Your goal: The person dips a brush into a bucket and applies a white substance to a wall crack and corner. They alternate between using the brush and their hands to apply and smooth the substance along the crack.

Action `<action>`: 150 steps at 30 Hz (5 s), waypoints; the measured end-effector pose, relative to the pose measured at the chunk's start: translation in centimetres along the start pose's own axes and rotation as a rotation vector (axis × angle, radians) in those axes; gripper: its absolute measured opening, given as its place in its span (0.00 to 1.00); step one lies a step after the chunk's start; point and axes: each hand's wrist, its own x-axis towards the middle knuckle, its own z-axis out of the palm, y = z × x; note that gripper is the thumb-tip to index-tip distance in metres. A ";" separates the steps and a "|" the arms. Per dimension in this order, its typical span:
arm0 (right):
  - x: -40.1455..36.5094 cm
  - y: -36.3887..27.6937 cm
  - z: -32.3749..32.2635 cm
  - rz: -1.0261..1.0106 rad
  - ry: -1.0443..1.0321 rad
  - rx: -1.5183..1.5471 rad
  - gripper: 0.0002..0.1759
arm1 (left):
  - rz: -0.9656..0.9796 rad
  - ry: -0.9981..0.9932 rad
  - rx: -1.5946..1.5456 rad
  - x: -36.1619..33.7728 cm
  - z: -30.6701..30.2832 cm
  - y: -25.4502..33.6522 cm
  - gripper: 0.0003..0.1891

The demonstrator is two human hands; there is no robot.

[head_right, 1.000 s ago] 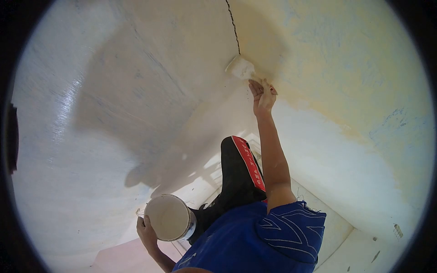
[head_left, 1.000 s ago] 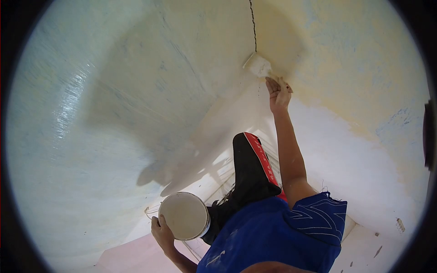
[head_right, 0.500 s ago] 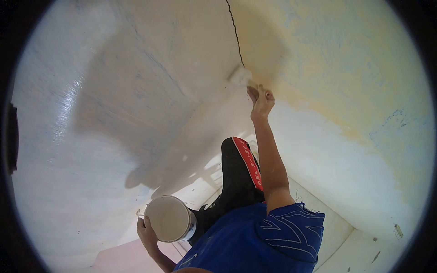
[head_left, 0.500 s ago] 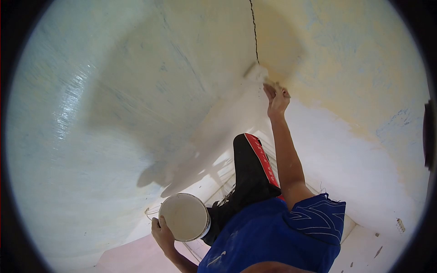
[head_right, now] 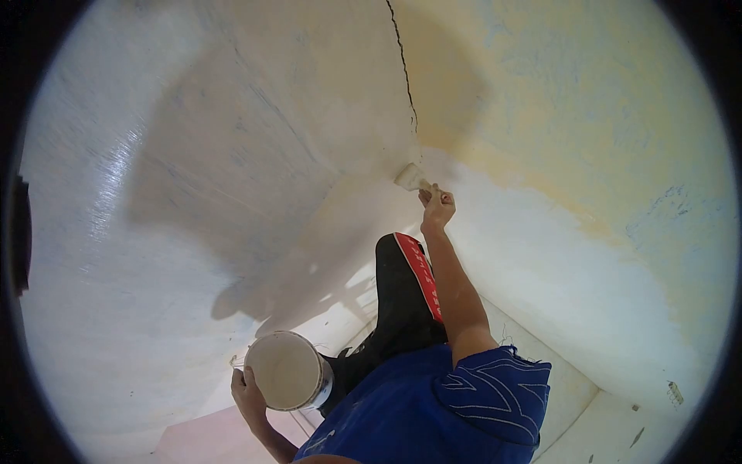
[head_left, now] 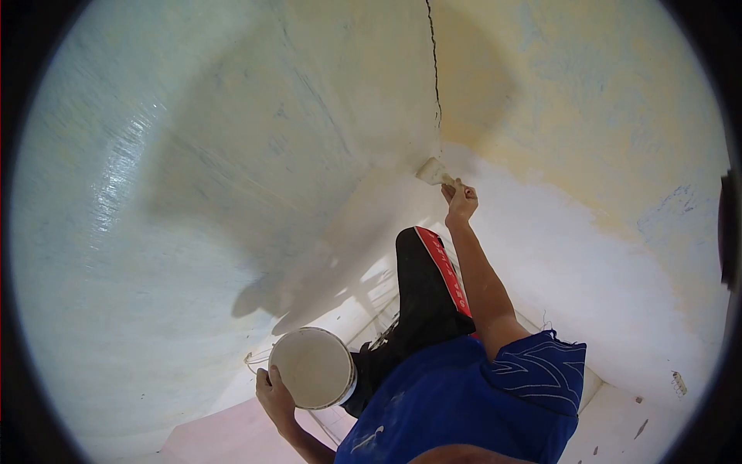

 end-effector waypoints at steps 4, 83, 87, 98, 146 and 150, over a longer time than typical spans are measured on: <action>0.0 -1.5 2.6 -0.063 -0.071 -0.007 0.12 | 0.006 -0.008 0.007 -0.1 -0.1 0.4 0.22; -4.3 2.2 2.0 0.058 -0.161 0.185 0.09 | -0.021 0.034 -0.011 0.0 -0.2 0.6 0.22; -2.9 1.6 -1.4 -0.012 -0.135 -0.281 0.09 | -0.056 0.021 -0.001 0.0 -0.1 0.9 0.22; -16.4 -8.7 4.0 0.465 -0.831 -0.315 0.07 | -0.125 0.062 -0.107 -0.3 -0.6 0.8 0.21; -40.5 -4.1 13.5 -0.730 -2.944 -1.498 0.09 | -0.094 0.075 -0.156 -0.9 -1.1 -1.4 0.18; -42.0 -4.7 13.8 -0.855 -2.960 -1.538 0.06 | -0.089 0.066 -0.146 -0.8 -1.2 -1.3 0.18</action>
